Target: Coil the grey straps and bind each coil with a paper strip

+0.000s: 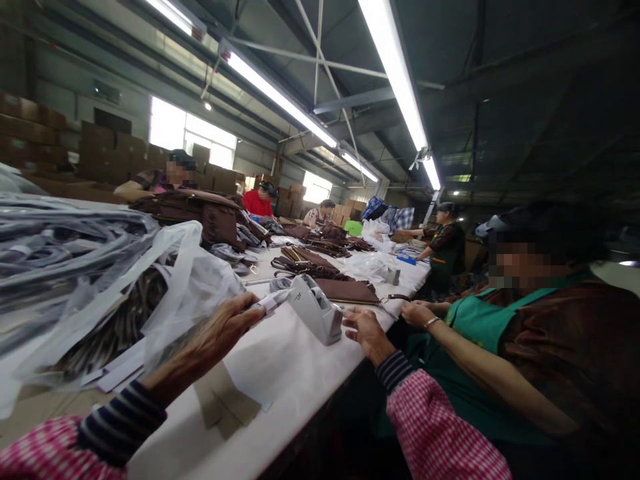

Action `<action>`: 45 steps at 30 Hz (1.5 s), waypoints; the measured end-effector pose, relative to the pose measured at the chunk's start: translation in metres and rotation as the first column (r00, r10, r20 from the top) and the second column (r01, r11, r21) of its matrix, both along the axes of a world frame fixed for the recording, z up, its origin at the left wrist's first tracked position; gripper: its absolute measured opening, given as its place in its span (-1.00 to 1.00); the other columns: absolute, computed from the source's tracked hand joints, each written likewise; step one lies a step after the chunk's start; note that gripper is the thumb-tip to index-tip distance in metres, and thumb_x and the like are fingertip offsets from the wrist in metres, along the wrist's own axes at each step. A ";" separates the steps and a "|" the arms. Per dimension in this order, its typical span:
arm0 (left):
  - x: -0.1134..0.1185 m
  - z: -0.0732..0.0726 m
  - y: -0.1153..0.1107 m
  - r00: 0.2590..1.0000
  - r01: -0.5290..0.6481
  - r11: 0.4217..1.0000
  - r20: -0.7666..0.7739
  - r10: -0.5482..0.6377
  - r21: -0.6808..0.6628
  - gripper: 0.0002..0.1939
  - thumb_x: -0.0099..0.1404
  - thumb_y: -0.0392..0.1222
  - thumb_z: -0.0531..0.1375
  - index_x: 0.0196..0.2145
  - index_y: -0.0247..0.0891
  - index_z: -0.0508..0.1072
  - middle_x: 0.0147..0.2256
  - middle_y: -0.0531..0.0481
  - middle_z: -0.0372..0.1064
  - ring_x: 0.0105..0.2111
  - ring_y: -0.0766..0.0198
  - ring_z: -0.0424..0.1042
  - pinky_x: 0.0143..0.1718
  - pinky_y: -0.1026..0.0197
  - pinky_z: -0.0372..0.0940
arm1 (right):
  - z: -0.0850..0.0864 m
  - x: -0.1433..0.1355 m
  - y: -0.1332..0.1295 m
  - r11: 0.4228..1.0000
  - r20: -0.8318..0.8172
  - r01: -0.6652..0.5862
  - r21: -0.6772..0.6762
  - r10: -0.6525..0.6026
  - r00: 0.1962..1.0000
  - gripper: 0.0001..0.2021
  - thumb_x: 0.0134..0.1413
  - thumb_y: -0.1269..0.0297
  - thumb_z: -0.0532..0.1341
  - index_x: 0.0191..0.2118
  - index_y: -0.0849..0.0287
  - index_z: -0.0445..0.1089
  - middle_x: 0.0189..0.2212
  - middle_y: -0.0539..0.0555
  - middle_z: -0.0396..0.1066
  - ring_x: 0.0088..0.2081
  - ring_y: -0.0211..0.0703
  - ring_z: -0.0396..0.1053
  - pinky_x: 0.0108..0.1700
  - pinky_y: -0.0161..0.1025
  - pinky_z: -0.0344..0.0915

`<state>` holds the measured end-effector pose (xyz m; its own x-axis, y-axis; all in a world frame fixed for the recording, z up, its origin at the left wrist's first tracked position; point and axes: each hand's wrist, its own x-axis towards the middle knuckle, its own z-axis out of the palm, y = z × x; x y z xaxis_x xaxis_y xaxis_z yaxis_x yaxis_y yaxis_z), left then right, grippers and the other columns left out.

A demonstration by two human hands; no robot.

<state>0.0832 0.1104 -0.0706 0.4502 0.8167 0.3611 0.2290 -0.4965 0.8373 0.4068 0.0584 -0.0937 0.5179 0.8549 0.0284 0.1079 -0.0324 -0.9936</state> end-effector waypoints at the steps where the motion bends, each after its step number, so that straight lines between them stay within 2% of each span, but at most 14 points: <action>1: 0.001 -0.001 0.000 1.000 -0.003 1.000 0.014 0.003 -0.013 -0.61 0.29 0.17 0.11 -0.41 -0.23 0.39 -0.51 0.12 0.16 -0.49 0.26 0.14 -0.45 0.20 0.01 | -0.004 -0.002 -0.001 1.000 -0.004 -0.005 -0.009 0.005 1.000 -0.80 -0.12 0.20 0.31 -0.42 0.16 0.29 -0.47 -0.01 0.37 -0.51 -0.29 0.32 -0.47 -0.37 0.23; 5: 0.002 0.000 -0.003 0.996 0.048 0.996 0.084 -0.042 -0.072 -0.59 0.29 0.19 0.11 -0.38 -0.24 0.40 -0.50 0.11 0.17 -0.48 0.26 0.15 -0.45 0.21 0.02 | -0.012 -0.006 -0.001 1.000 0.045 -0.016 -0.003 0.016 0.999 -0.76 -0.07 0.18 0.32 -0.47 0.13 0.24 -0.57 -0.06 0.33 -0.65 -0.36 0.15 -0.58 -0.41 -0.01; 8: 0.003 0.005 -0.008 0.993 0.074 0.992 0.101 -0.064 -0.105 -0.59 0.29 0.19 0.10 -0.34 -0.24 0.41 -0.51 0.12 0.17 -0.50 0.27 0.14 -0.46 0.21 0.01 | -0.011 -0.005 -0.007 0.999 0.143 -0.039 0.032 0.034 0.989 -0.71 -0.11 0.23 0.34 -0.58 0.12 0.19 -0.67 -0.11 0.23 -0.66 -0.37 0.10 -0.58 -0.40 -0.08; 11: 0.004 0.012 -0.015 0.994 0.069 0.996 0.088 -0.063 -0.058 -0.65 0.30 0.13 0.10 -0.35 -0.23 0.40 -0.51 0.13 0.17 -0.48 0.26 0.17 -0.45 0.20 0.01 | -0.007 -0.012 -0.020 0.993 0.220 -0.100 0.059 0.085 0.972 -0.71 -0.15 0.26 0.35 -0.63 0.12 0.19 -0.73 -0.12 0.19 -0.68 -0.36 0.07 -0.60 -0.37 -0.09; 13: 0.007 0.014 -0.019 0.997 0.062 0.998 0.054 -0.063 0.009 -0.69 0.32 0.08 0.09 -0.38 -0.21 0.37 -0.49 0.12 0.19 -0.46 0.24 0.19 -0.43 0.19 0.03 | 0.000 -0.029 -0.031 0.985 0.235 -0.157 0.072 0.136 0.962 -0.74 -0.10 0.19 0.34 -0.58 0.14 0.27 -0.72 -0.12 0.23 -0.70 -0.36 0.08 -0.62 -0.36 -0.07; 15: 0.010 0.013 -0.022 0.999 0.035 0.996 0.010 -0.036 0.078 -0.70 0.34 0.06 0.08 -0.40 -0.20 0.33 -0.46 0.10 0.20 -0.42 0.22 0.22 -0.40 0.18 0.06 | 0.011 -0.056 -0.041 0.962 0.178 -0.245 0.119 0.222 0.959 -0.72 -0.04 0.09 0.35 -0.48 0.16 0.34 -0.64 -0.09 0.32 -0.69 -0.36 0.13 -0.62 -0.36 -0.02; 17: 0.013 0.011 -0.026 0.999 -0.016 0.988 -0.029 0.021 0.153 -0.70 0.34 0.07 0.07 -0.41 -0.19 0.29 -0.43 0.08 0.21 -0.38 0.19 0.24 -0.35 0.16 0.10 | 0.024 -0.089 -0.048 0.908 0.023 -0.351 0.227 0.356 0.934 -0.67 -0.04 0.04 0.41 -0.41 0.19 0.37 -0.54 -0.05 0.40 -0.66 -0.39 0.19 -0.62 -0.39 0.01; 21: 0.018 0.007 -0.031 0.991 -0.084 0.958 -0.081 0.110 0.274 -0.70 0.36 0.07 0.05 -0.41 -0.17 0.26 -0.38 0.05 0.22 -0.33 0.15 0.27 -0.24 0.10 0.17 | 0.041 -0.140 -0.048 0.860 -0.156 -0.381 0.340 0.451 0.879 -0.61 -0.10 0.04 0.48 -0.47 0.22 0.36 -0.55 -0.04 0.39 -0.69 -0.43 0.18 -0.66 -0.41 -0.02; 24: 0.020 0.007 -0.033 0.985 -0.106 0.940 -0.094 0.144 0.325 -0.69 0.38 0.08 0.05 -0.40 -0.17 0.28 -0.34 0.01 0.25 -0.29 0.11 0.30 -0.19 0.06 0.19 | 0.039 -0.151 -0.041 0.869 -0.205 -0.346 0.354 0.432 0.878 -0.61 -0.15 0.06 0.50 -0.49 0.23 0.37 -0.57 -0.04 0.39 -0.70 -0.44 0.18 -0.68 -0.42 -0.03; 31: 0.021 0.005 -0.032 0.975 -0.141 0.912 -0.108 0.196 0.386 -0.73 0.39 0.02 0.04 -0.38 -0.17 0.31 -0.34 -0.03 0.29 -0.24 0.05 0.33 -0.21 0.05 0.18 | 0.029 -0.152 -0.028 0.891 -0.222 -0.295 0.344 0.382 0.897 -0.58 -0.22 0.06 0.52 -0.54 0.22 0.32 -0.62 -0.05 0.38 -0.74 -0.45 0.15 -0.71 -0.44 -0.08; 35: 0.022 0.006 -0.032 0.978 -0.136 0.926 -0.099 0.181 0.352 -0.71 0.36 0.06 0.05 -0.40 -0.17 0.30 -0.35 -0.01 0.28 -0.27 0.06 0.31 -0.22 0.05 0.14 | 0.027 -0.154 -0.028 0.895 -0.240 -0.289 0.339 0.380 0.893 -0.53 -0.22 0.00 0.53 -0.54 0.21 0.30 -0.62 -0.05 0.38 -0.75 -0.46 0.14 -0.72 -0.44 -0.08; 38: 0.022 0.009 -0.034 0.991 -0.117 0.963 -0.037 0.129 0.243 -0.71 0.32 0.06 0.06 -0.41 -0.18 0.30 -0.39 0.03 0.26 -0.32 0.11 0.29 -0.25 0.08 0.13 | 0.022 -0.154 -0.027 0.903 -0.246 -0.276 0.329 0.364 0.898 -0.49 -0.20 -0.07 0.52 -0.54 0.19 0.27 -0.67 -0.09 0.32 -0.77 -0.48 0.06 -0.74 -0.44 -0.16; 42: 0.025 0.009 -0.036 0.996 0.017 0.999 0.093 -0.013 -0.042 -0.71 0.26 0.07 0.13 -0.44 -0.20 0.32 -0.51 0.11 0.21 -0.45 0.23 0.22 -0.40 0.18 0.07 | 0.009 -0.152 -0.025 0.902 -0.234 -0.290 0.319 0.372 0.898 -0.46 -0.10 -0.17 0.47 -0.52 0.17 0.24 -0.71 -0.14 0.24 -0.75 -0.49 0.00 -0.72 -0.45 -0.19; 45: 0.029 0.001 -0.033 0.966 0.158 0.949 0.240 -0.091 -0.274 -0.66 0.22 0.11 0.17 -0.46 -0.23 0.34 -0.57 0.12 0.22 -0.55 0.30 0.17 -0.49 0.22 0.01 | -0.003 -0.146 -0.027 0.877 -0.130 -0.332 0.347 0.395 0.909 -0.45 0.02 -0.23 0.38 -0.51 0.19 0.28 -0.68 -0.09 0.29 -0.74 -0.45 0.08 -0.70 -0.43 -0.14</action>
